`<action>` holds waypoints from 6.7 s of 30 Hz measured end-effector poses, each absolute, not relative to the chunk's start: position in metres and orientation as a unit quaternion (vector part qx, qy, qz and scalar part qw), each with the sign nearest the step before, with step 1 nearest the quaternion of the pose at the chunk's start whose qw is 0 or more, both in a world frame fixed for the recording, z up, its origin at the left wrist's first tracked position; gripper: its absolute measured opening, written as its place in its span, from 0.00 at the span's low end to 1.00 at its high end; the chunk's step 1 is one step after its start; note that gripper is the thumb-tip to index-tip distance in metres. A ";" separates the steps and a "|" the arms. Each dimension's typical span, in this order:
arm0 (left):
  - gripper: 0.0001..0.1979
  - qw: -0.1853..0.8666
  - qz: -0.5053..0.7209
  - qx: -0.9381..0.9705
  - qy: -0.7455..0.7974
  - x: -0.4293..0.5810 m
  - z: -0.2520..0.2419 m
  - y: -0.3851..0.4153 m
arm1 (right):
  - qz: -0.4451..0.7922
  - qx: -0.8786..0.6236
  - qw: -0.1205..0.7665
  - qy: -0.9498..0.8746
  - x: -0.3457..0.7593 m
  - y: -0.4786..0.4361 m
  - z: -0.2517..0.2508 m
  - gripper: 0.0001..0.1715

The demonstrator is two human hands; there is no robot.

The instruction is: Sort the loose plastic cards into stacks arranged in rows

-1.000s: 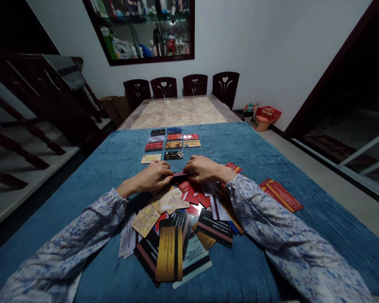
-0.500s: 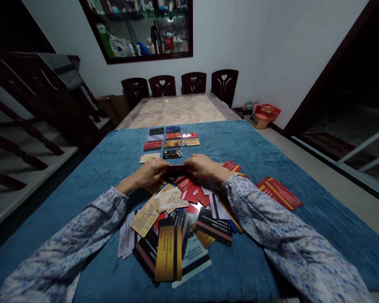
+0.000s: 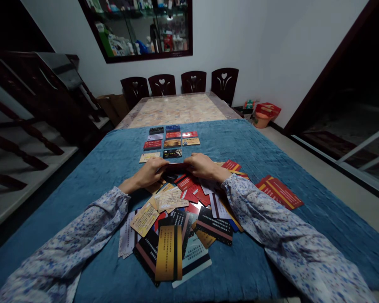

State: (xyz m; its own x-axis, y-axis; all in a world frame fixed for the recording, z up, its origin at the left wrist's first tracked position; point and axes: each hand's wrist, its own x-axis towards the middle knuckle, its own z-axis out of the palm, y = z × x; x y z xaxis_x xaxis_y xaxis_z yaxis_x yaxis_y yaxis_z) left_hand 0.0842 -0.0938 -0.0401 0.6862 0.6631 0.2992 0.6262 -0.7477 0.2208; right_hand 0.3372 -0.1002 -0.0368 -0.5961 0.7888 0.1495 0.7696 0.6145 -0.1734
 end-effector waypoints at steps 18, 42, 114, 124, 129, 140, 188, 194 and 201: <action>0.11 0.161 0.378 0.820 0.398 0.095 -0.048 -0.101 | 0.166 -0.352 0.375 -0.842 0.338 -0.096 -0.042 0.11; 0.18 0.046 0.325 0.862 0.385 0.092 -0.048 -0.104 | -0.070 -0.354 0.286 -0.888 0.339 -0.096 -0.046 0.15; 0.27 -0.032 0.159 0.886 0.435 0.085 -0.032 -0.103 | -0.086 -0.425 0.145 -0.889 0.330 -0.096 -0.042 0.30; 0.25 -0.022 0.140 0.886 0.442 0.049 -0.016 -0.077 | -0.065 -0.402 0.110 -0.907 0.296 -0.063 -0.017 0.23; 0.24 -0.033 0.114 0.877 0.465 0.030 -0.008 -0.060 | -0.054 -0.398 0.095 -0.911 0.275 -0.044 -0.005 0.25; 0.22 -0.019 0.085 0.863 0.497 -0.005 -0.007 -0.006 | -0.050 -0.411 0.036 -0.909 0.233 0.008 0.004 0.19; 0.13 0.029 0.044 0.850 0.523 0.000 -0.020 0.041 | 0.024 -0.428 -0.030 -0.903 0.210 0.052 -0.004 0.20; 0.15 0.015 0.042 0.855 0.517 -0.002 -0.024 0.041 | 0.011 -0.429 -0.041 -0.902 0.211 0.049 -0.002 0.21; 0.15 0.002 0.050 0.858 0.511 -0.004 -0.028 0.043 | -0.005 -0.424 -0.037 -0.905 0.211 0.049 -0.004 0.21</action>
State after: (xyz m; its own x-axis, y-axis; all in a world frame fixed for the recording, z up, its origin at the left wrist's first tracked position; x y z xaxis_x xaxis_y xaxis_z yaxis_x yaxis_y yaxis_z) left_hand -0.0037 0.0431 -0.0279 0.4722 0.8774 0.0846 0.8771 -0.4773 0.0541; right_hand 0.2111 0.0487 -0.0041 -0.6379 0.7676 -0.0621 0.7669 0.6406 0.0402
